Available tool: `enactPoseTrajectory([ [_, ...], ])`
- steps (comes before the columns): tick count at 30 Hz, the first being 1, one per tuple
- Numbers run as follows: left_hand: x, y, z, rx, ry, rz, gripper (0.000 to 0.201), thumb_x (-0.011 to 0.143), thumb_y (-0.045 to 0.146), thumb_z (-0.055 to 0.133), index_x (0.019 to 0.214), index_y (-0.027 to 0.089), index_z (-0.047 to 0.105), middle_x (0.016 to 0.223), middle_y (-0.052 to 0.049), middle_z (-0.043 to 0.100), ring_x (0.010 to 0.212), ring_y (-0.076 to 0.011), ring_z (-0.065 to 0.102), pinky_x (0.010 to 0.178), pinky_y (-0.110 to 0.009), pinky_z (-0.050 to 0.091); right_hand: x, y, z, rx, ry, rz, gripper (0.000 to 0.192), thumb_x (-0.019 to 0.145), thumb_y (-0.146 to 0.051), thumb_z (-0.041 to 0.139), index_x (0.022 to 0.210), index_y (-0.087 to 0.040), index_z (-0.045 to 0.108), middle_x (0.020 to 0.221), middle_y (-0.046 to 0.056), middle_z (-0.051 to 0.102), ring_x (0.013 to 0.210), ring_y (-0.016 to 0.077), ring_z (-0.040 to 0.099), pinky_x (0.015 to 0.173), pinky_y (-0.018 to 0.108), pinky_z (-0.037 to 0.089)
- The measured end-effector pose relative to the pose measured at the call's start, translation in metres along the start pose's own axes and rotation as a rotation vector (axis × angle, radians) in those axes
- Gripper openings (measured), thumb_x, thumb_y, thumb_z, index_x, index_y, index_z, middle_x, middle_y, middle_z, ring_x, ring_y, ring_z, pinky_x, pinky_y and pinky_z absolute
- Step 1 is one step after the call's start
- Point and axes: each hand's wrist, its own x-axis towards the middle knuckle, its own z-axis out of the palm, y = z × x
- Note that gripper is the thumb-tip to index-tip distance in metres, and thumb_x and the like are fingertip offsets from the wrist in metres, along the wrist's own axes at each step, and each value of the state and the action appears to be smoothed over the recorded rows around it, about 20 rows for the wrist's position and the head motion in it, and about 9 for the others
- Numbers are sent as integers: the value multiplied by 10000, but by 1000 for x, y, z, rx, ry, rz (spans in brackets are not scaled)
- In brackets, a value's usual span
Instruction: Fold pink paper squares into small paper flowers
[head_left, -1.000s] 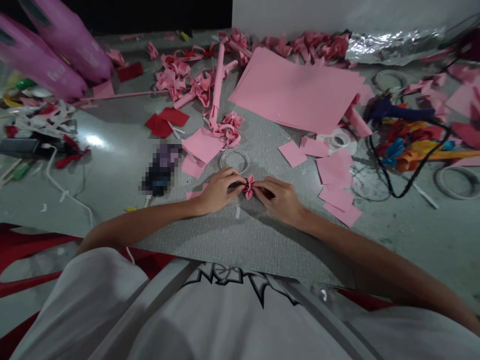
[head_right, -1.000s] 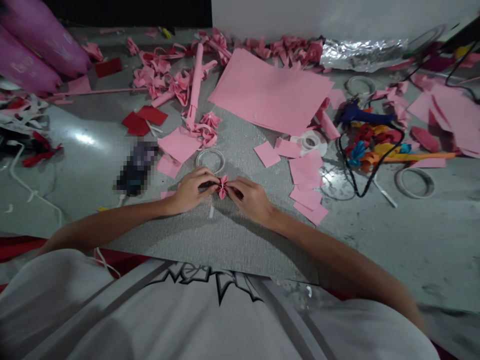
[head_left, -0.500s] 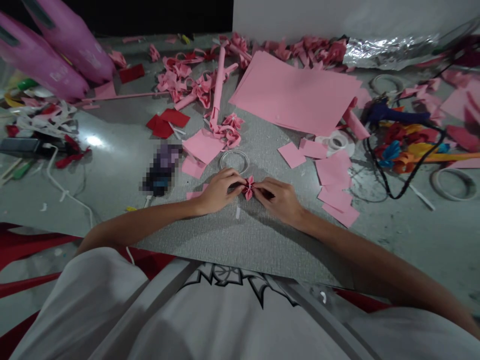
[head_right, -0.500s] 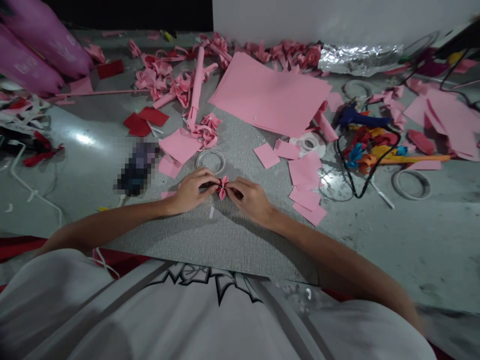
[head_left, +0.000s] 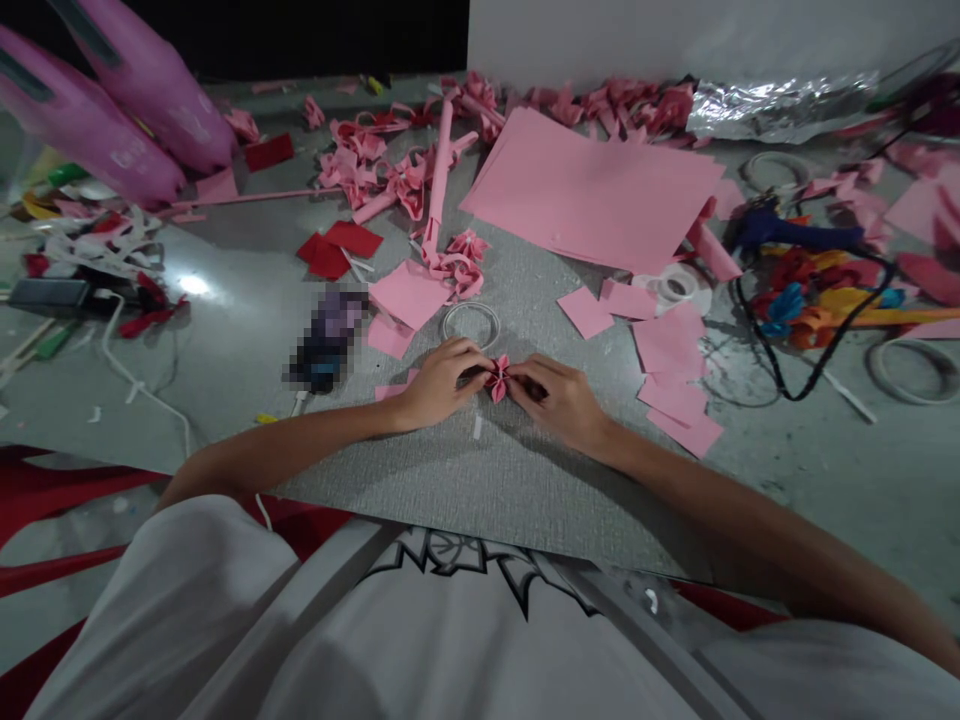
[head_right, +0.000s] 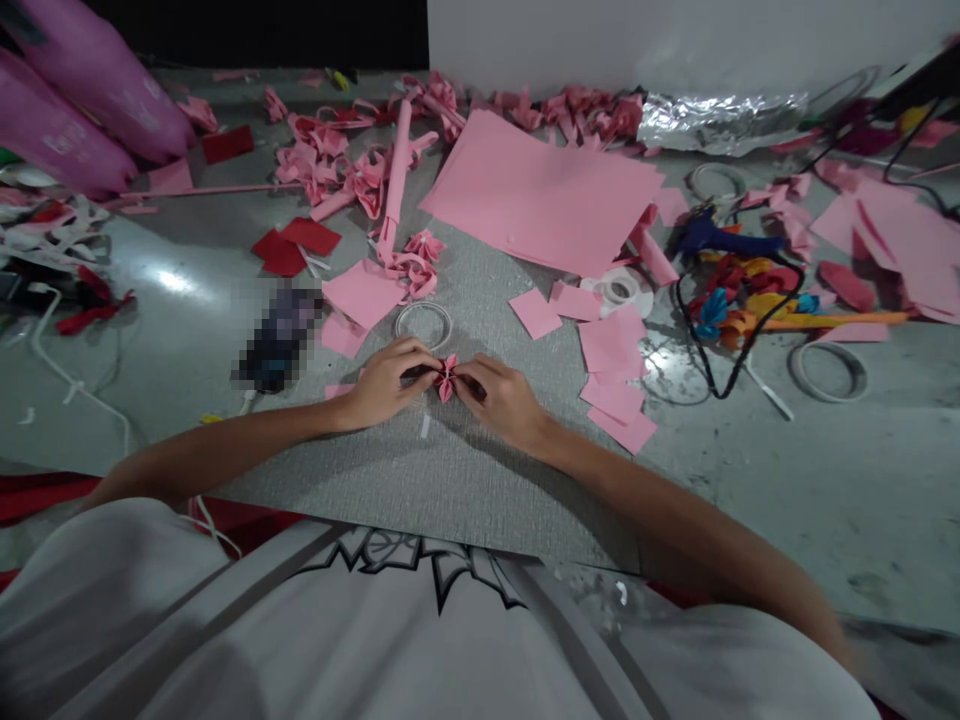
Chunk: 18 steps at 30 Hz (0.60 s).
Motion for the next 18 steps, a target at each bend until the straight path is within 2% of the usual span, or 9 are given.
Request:
enactPoseTrajectory([
  [18, 0, 1, -1, -3, 6, 18, 115, 1039, 238, 643, 1037, 216, 757, 967, -37, 704, 979, -196, 683, 899, -349, 565, -1, 1, 2, -27, -21, 45, 230, 1074, -278, 529, 1003, -217, 739, 851, 51, 742, 650, 153, 659, 617, 278, 566],
])
